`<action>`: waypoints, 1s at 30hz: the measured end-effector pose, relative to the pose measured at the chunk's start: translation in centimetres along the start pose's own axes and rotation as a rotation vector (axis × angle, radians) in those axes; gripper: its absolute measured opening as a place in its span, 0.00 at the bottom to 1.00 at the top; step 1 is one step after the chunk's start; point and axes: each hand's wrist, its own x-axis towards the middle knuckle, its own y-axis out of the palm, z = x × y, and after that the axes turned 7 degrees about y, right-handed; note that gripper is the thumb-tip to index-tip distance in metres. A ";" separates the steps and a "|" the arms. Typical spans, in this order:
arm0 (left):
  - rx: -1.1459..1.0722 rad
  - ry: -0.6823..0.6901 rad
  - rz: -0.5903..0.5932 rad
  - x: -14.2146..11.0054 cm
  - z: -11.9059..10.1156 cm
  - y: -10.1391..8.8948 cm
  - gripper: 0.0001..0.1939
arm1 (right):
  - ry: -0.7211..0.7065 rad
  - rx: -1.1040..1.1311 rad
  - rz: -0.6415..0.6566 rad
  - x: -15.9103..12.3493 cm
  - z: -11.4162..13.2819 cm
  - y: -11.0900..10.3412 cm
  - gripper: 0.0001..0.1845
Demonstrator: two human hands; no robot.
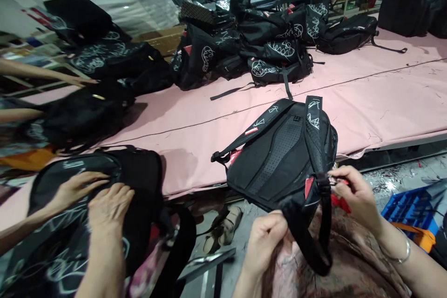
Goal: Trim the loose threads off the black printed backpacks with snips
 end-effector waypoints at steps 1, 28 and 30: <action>0.076 0.040 0.015 0.5 -0.1 -1.3 0.24 | 0.050 0.052 -0.056 0.6 -0.7 -0.5 0.11; 0.189 0.240 -0.504 12.3 3.1 -10.7 0.36 | -0.127 0.041 -0.406 11.0 -3.1 -1.5 0.27; 0.138 0.257 -0.466 13.4 0.9 -9.2 0.35 | -0.339 -0.153 -0.445 9.5 -2.8 -0.3 0.27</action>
